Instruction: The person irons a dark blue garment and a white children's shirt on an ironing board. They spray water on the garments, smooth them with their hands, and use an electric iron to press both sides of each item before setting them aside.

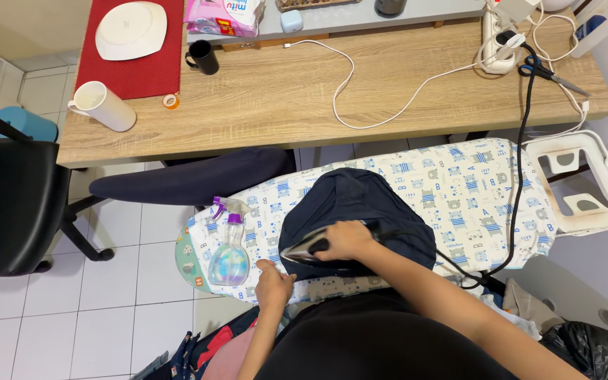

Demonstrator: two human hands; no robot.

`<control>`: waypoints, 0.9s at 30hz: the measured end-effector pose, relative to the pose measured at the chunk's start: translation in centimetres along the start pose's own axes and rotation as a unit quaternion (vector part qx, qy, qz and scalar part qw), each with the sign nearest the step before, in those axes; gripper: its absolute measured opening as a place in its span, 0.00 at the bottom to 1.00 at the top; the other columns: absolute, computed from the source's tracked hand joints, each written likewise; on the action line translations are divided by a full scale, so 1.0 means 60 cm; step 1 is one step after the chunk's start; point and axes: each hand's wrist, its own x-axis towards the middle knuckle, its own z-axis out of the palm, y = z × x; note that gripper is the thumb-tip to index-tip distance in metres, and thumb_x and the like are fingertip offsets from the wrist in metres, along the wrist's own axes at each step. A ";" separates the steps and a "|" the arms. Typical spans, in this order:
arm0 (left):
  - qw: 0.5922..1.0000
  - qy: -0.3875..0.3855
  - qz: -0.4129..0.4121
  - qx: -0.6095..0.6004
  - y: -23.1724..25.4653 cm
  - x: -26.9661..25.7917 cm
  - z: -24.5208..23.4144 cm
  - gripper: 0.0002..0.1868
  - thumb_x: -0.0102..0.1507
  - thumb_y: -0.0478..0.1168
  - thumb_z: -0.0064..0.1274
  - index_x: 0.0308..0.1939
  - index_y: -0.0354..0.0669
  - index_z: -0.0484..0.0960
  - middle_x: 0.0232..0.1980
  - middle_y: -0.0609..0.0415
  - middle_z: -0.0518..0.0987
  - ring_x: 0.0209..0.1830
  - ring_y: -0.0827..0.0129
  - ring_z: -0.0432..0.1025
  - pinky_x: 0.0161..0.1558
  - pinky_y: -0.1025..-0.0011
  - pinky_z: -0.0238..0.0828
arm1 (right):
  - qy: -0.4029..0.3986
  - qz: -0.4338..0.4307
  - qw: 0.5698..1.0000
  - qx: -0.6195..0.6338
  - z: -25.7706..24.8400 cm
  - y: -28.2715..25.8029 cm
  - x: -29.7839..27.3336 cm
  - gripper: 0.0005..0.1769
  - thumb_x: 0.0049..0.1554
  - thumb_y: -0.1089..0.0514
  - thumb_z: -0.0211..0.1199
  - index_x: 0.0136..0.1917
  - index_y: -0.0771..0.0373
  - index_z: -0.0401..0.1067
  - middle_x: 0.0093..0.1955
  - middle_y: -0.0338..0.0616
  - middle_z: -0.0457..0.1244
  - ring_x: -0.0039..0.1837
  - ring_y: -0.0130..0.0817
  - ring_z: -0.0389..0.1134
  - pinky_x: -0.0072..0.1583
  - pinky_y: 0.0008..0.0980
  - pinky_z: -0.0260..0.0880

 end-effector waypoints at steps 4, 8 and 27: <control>1.000 -0.014 0.003 0.018 -0.005 0.013 0.008 0.33 0.56 0.41 0.67 0.53 0.41 0.58 0.29 0.54 0.83 0.37 0.56 0.81 0.47 0.61 0.74 | -0.053 0.049 0.997 -0.016 0.005 0.100 -0.079 0.39 0.48 0.23 0.60 0.42 0.62 0.83 0.41 0.51 0.71 0.48 0.46 0.74 0.52 0.43 0.74; 0.995 -0.014 0.021 0.093 -0.006 0.024 0.018 0.31 0.57 0.42 0.66 0.55 0.42 0.61 0.34 0.52 0.84 0.43 0.55 0.79 0.51 0.58 0.69 | 0.026 0.136 0.990 -0.020 0.004 0.184 -0.149 0.39 0.46 0.20 0.59 0.46 0.55 0.82 0.37 0.49 0.71 0.44 0.45 0.75 0.49 0.42 0.75; 0.940 -0.045 0.290 0.171 0.024 0.025 0.087 0.20 0.55 0.39 0.59 0.51 0.52 0.77 0.52 0.56 0.71 0.56 0.58 0.66 0.51 0.53 0.63 | 0.241 0.326 0.899 0.167 -0.074 0.135 0.095 0.38 0.55 0.27 0.60 0.45 0.68 0.80 0.43 0.60 0.71 0.48 0.55 0.74 0.50 0.47 0.74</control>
